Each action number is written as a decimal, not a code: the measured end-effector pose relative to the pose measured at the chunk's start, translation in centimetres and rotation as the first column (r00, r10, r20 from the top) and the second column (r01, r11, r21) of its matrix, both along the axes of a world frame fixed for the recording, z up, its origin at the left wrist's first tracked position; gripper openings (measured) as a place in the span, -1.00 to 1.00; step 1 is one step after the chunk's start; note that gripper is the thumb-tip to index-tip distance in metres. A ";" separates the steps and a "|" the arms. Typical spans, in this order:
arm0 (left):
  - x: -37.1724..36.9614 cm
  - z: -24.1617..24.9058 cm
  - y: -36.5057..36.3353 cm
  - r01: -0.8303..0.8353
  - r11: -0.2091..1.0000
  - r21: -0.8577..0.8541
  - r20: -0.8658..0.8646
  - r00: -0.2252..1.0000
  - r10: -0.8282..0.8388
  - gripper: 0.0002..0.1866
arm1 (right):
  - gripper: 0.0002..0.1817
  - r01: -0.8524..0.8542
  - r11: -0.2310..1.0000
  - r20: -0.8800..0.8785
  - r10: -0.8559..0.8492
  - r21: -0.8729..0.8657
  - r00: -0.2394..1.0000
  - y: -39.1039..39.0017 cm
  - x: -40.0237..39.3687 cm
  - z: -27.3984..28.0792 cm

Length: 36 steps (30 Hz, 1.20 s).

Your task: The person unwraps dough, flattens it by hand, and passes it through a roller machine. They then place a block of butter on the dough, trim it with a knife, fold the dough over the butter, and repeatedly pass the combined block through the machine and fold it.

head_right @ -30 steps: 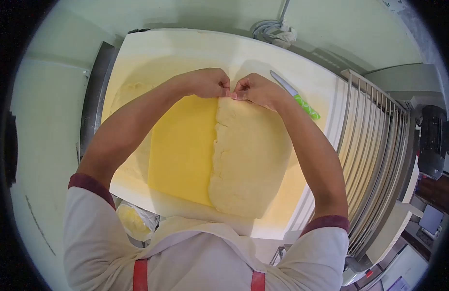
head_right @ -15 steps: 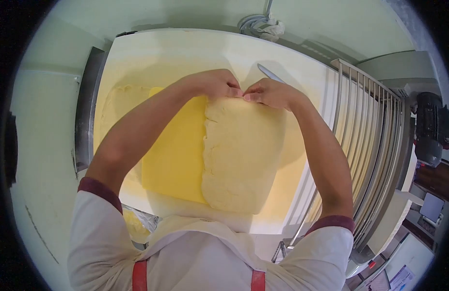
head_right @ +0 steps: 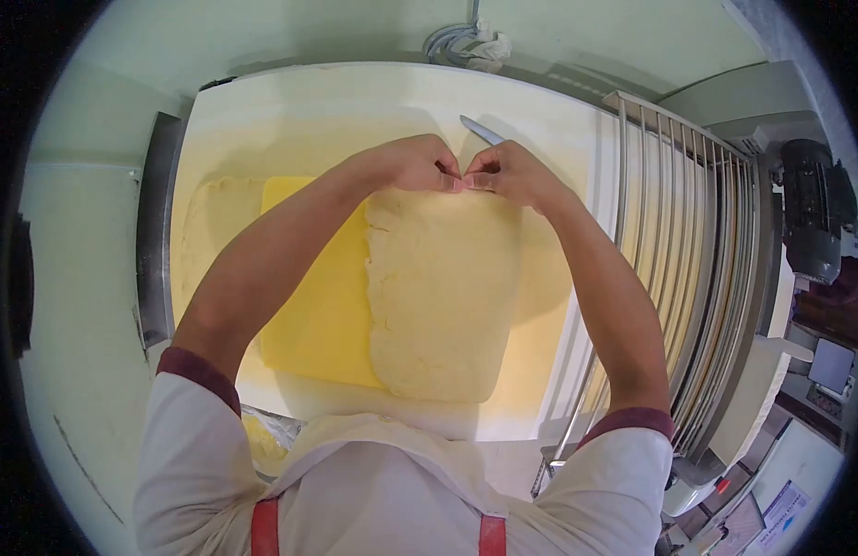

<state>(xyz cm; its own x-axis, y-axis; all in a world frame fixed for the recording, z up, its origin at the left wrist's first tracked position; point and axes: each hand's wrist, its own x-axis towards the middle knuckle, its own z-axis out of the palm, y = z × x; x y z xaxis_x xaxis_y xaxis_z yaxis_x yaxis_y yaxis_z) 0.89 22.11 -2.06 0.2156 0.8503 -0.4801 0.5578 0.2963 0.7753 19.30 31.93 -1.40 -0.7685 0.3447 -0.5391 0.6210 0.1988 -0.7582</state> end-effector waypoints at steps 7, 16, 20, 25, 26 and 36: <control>-0.1 0.3 -0.4 -0.051 0.999 -0.017 0.167 0.985 0.053 -0.76 | -0.76 -0.033 0.999 0.062 0.032 0.015 0.998 0.7 1.8 1.1; 2.5 -0.2 1.2 -0.033 0.999 0.010 0.061 0.998 0.032 -0.75 | -0.73 0.028 0.987 0.197 -0.060 0.159 0.979 0.8 3.1 1.3; 4.9 -0.4 3.2 0.024 0.999 -0.044 0.070 0.997 -0.021 -0.75 | -0.72 0.335 0.876 -0.114 -0.315 0.347 0.942 -0.5 4.5 0.9; 7.2 -1.5 4.7 0.037 0.996 0.080 0.075 0.996 -0.043 -0.78 | -0.71 0.883 0.470 -0.507 -0.764 -0.014 0.399 -6.5 9.3 3.0; 7.3 -1.7 4.7 0.027 0.994 0.106 0.089 0.995 -0.037 -0.78 | -0.70 0.905 0.422 -0.510 -0.790 -0.050 0.340 -8.5 10.5 2.7; 7.8 -3.7 4.9 0.058 0.962 0.267 -0.063 0.997 -0.043 -0.81 | -0.65 0.706 0.605 -0.472 -0.532 0.369 0.703 -25.0 14.7 0.7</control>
<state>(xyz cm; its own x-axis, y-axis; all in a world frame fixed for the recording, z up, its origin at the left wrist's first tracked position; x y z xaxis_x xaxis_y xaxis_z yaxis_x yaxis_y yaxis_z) 8.72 27.05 -5.80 0.2405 0.9384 -0.2482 0.6117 0.0520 0.7894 34.03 6.94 -0.69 -0.3452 0.9367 0.0584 0.5091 0.2391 -0.8268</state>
